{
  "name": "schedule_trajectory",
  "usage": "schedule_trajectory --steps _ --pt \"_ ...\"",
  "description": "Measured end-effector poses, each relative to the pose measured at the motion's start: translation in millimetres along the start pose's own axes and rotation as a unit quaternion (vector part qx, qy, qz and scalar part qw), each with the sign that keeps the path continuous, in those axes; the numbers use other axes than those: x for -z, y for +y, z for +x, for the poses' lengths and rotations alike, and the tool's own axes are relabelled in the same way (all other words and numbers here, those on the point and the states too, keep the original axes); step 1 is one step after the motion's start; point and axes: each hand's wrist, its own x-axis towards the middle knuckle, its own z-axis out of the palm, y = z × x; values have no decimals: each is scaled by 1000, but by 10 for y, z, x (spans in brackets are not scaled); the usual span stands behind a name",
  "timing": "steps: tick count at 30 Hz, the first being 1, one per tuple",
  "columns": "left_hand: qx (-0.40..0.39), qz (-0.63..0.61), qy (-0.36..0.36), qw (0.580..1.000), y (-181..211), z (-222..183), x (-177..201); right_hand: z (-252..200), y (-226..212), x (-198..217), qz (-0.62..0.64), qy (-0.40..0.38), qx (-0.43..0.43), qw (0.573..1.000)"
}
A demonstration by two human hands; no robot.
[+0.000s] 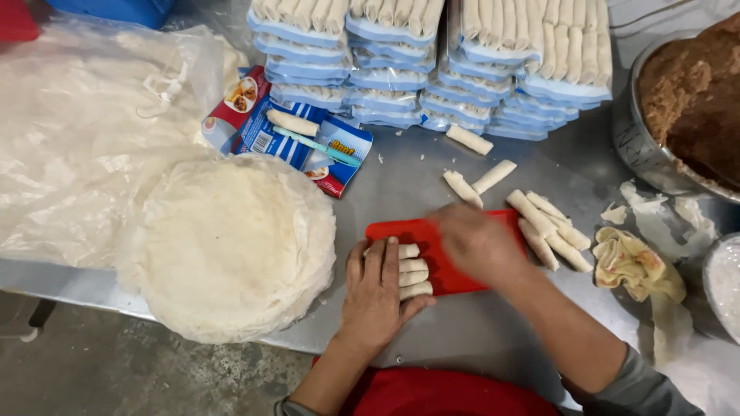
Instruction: Rolling thin pastry sheets with a savory filling to create spring rolls and organizing them on a production table.
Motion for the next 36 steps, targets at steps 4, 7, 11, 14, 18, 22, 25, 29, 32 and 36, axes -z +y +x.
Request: schedule_trajectory --steps 4,7,11,14,18,22,25,29,32,36 --pt "-19 14 25 999 18 5 14 -15 404 110 -208 62 -142 966" --pt "-10 31 28 999 37 -6 -4 -26 645 43 -209 -1 -233 950" --pt "6 46 32 998 17 -55 -47 142 306 216 -47 16 -209 977" --pt "-12 23 17 1000 16 -100 -48 187 -46 216 49 -9 -148 988" --pt "-33 -22 3 999 71 -52 58 102 -94 -244 -1 -15 -55 998" --pt "-24 -44 14 999 87 -29 83 113 -229 -323 -1 -23 6 1000" --pt "18 -121 1 992 114 77 141 91 -205 -296 -13 -15 35 999" --pt "35 78 -83 993 187 150 74 67 -145 -200 84 -40 34 995" --pt "-4 94 -39 995 183 137 60 101 251 -35 26 -75 -18 997" --pt "-43 83 -2 996 141 135 41 237 868 318 -243 -22 -84 966"
